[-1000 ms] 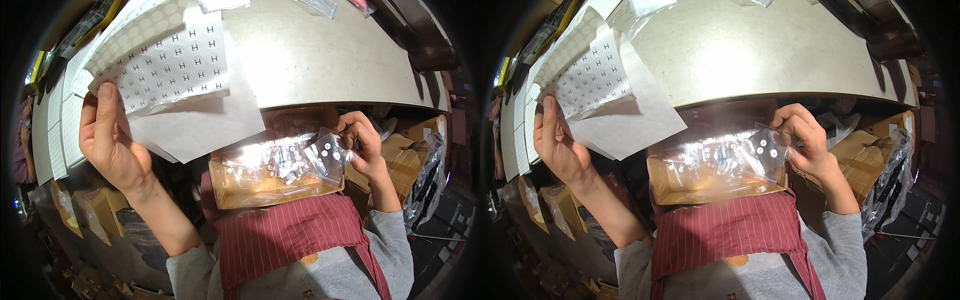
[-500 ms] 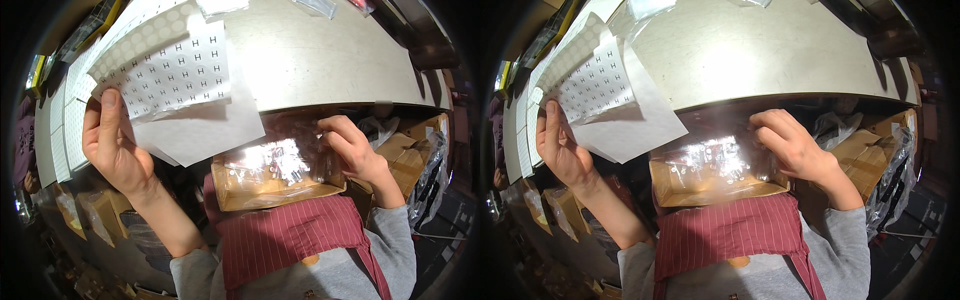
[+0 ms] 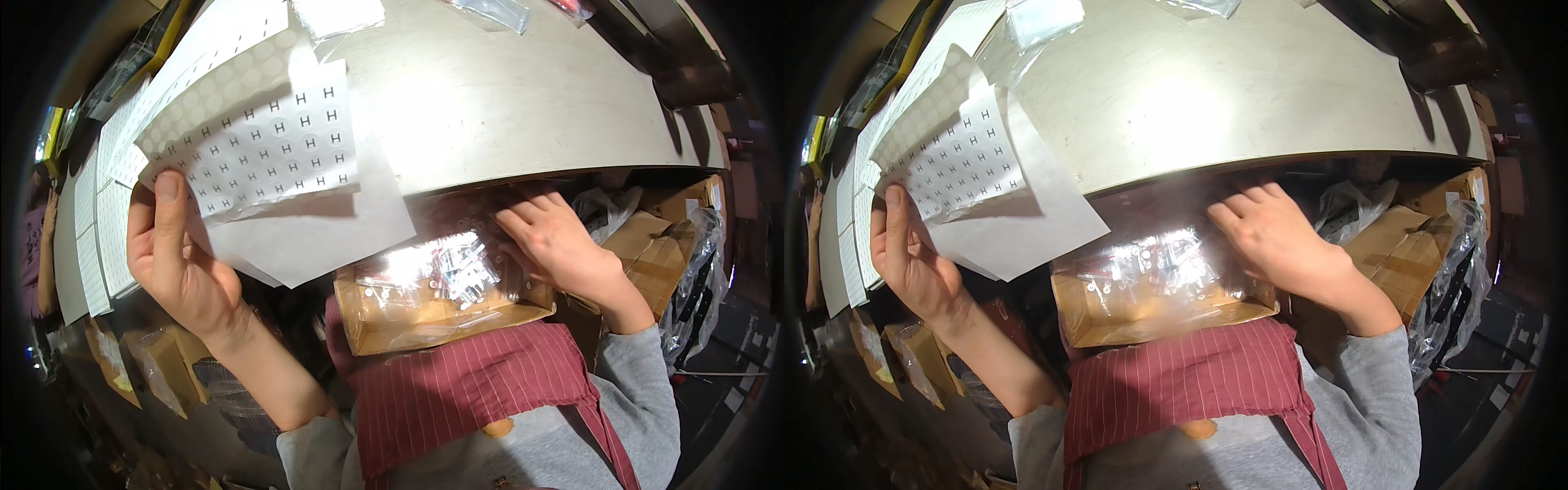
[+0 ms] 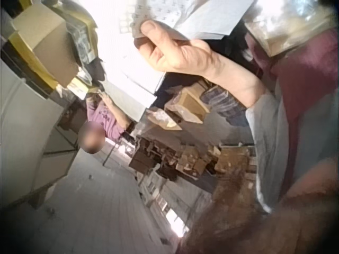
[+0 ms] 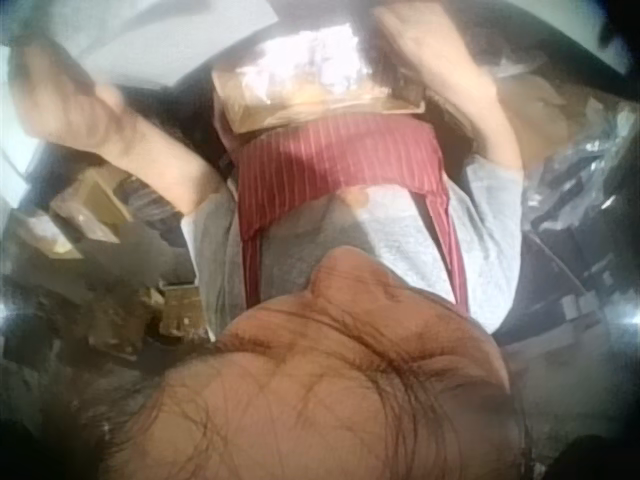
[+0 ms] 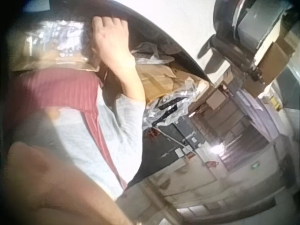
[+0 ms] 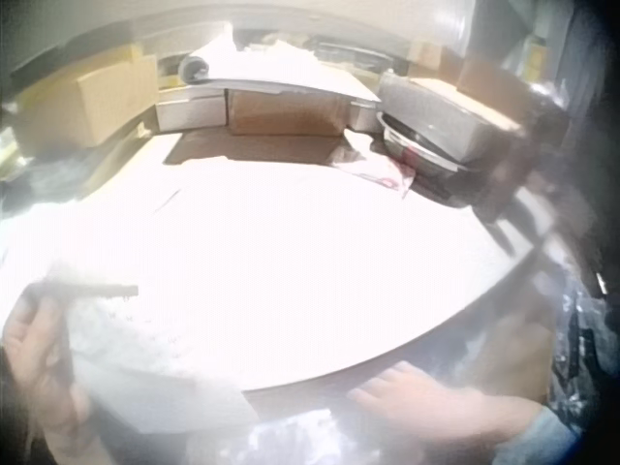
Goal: The person repeatedly picks small round objects from a box and places them into small clear plastic bags. They then fold the bags and set them on the table. The person also handles sheets of adhesive labels, peeling and applying them to the bags.
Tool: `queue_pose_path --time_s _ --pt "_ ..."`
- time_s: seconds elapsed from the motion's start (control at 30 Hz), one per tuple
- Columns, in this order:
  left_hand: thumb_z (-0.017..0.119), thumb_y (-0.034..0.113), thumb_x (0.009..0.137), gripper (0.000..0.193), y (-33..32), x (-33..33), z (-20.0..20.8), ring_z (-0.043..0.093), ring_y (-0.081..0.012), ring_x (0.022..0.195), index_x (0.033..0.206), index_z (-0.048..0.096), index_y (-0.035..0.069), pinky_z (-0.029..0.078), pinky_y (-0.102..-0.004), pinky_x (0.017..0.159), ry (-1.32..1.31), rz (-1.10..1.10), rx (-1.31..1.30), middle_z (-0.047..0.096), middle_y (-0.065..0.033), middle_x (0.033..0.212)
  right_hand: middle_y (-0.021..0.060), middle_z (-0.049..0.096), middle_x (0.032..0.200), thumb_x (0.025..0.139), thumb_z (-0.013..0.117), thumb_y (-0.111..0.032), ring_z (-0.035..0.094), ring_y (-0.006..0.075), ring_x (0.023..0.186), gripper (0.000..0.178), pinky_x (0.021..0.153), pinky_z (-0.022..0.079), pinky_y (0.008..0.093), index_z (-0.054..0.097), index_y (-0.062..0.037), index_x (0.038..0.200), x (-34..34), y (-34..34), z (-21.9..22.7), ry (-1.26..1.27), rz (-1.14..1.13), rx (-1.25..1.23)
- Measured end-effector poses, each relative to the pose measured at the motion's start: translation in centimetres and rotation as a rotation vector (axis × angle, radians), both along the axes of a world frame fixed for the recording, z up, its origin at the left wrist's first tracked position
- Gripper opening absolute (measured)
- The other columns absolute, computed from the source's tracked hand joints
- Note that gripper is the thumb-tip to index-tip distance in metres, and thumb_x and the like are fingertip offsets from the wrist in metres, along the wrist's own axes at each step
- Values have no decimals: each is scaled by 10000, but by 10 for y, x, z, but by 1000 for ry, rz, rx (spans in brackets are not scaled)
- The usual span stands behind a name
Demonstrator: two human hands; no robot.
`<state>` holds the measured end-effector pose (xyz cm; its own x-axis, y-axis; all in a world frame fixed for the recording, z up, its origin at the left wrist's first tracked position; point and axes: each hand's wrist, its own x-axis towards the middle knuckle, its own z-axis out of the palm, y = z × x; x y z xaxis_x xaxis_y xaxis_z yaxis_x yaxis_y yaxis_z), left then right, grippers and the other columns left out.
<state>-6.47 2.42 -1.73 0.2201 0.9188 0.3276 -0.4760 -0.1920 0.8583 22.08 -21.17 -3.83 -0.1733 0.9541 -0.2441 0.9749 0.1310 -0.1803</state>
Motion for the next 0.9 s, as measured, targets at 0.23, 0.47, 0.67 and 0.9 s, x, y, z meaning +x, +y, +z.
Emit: queue_pose_path --time_s 0.23,0.47,0.67,0.9 --pt "599 39 1011 212 1 -1 0 678 -185 1048 1191 644 -64 534 -294 955 19 0 -1 708 -153 1145 135 629 1188 690 753 -69 601 300 1084 670 962 451 397 553 -8 1327 -19 13 -6 228 126 30" --pt "609 25 1002 210 -2 1 0 678 -181 1037 1180 652 -78 531 -287 964 25 4 35 710 -148 1130 97 679 902 665 755 -159 625 264 963 329 926 459 385 690 -19 956 -11 19 24 218 252 -99" --pt "610 25 1002 208 -3 4 1 676 -178 1041 1179 652 -74 532 -288 963 -2 12 42 711 -147 1128 127 635 789 772 698 -125 658 324 853 155 830 531 457 675 -10 873 -20 30 21 570 292 -133" --pt "624 51 1005 219 1 8 3 672 -180 1037 1181 656 -75 524 -298 964 67 76 37 715 -143 1118 115 632 820 750 709 -101 675 346 760 316 648 565 414 578 21 1011 -61 48 -33 101 235 125"
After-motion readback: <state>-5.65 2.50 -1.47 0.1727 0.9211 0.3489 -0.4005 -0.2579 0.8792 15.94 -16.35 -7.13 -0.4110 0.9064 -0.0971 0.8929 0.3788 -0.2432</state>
